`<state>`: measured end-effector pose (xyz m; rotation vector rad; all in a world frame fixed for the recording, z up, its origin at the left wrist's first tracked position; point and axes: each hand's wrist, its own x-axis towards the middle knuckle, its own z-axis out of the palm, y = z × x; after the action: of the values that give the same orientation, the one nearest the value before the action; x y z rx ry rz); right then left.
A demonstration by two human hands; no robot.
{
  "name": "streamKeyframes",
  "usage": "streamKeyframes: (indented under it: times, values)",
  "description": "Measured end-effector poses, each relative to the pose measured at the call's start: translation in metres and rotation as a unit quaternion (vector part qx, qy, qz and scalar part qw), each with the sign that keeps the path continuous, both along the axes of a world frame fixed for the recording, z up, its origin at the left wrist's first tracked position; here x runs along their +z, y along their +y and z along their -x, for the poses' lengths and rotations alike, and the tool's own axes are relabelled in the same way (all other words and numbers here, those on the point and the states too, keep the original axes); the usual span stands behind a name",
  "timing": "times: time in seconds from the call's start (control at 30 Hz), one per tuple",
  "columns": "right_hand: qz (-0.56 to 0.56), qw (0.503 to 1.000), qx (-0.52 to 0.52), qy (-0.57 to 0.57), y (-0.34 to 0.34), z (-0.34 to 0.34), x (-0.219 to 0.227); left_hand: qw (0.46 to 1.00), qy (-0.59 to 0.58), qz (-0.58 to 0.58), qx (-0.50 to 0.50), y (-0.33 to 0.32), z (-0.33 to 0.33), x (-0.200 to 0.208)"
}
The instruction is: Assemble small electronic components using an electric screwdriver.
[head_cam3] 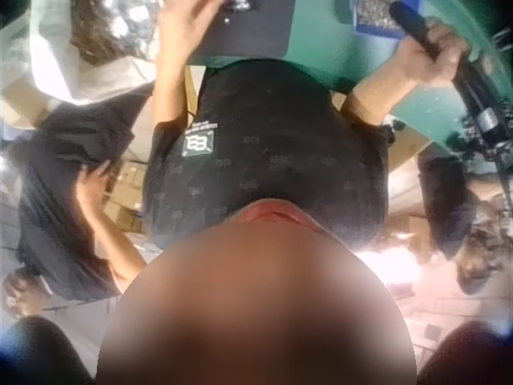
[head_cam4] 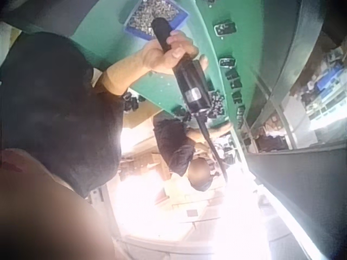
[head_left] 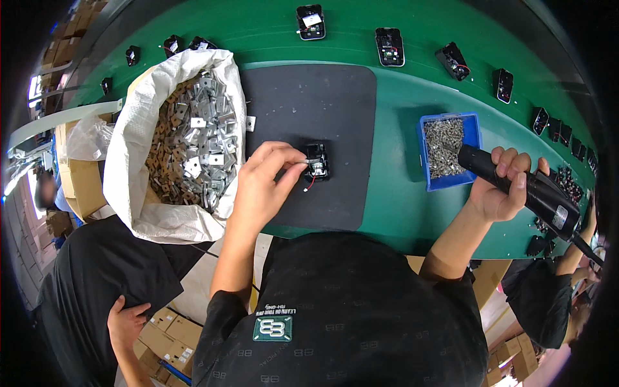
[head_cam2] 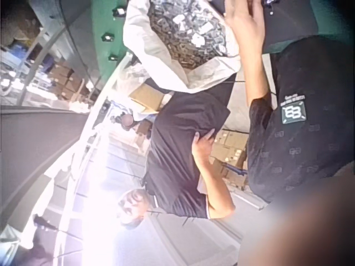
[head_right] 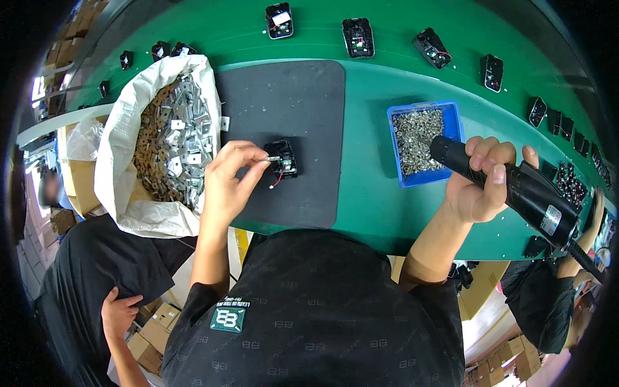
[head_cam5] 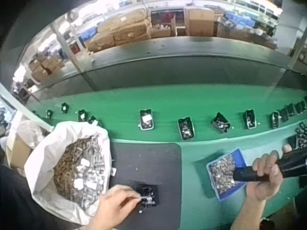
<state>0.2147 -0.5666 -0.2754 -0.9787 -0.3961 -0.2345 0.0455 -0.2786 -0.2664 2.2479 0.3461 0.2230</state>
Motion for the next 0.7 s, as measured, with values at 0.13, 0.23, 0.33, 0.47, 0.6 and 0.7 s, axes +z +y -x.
streamKeyframes:
  times: [0.13, 0.23, 0.33, 0.47, 0.6, 0.7]
  values:
    - [0.003, 1.0, -0.007, 0.016, 0.0, 0.002, 0.003, 0.998, 0.032, -0.048, 0.002, -0.001, 0.002, -0.004]
    - [0.006, 1.0, -0.002, 0.013, 0.0, 0.002, 0.004, 0.999, 0.005, -0.05, -0.011, 0.0, 0.002, -0.014]
    - [0.007, 1.0, 0.009, 0.012, 0.002, 0.002, 0.003, 0.996, -0.018, -0.086, -0.033, 0.002, -0.003, -0.019]
    - [0.005, 1.0, 0.022, 0.008, 0.002, 0.004, -0.001, 0.996, -0.014, -0.041, -0.075, 0.003, -0.007, -0.03]
    - [0.011, 0.999, 0.03, 0.01, 0.003, 0.005, 0.0, 0.998, 0.057, 0.008, -0.033, -0.002, -0.01, -0.024]
    - [0.014, 0.999, 0.028, 0.008, 0.002, 0.006, 0.0, 0.996, 0.069, -0.011, -0.056, -0.005, -0.017, -0.013]
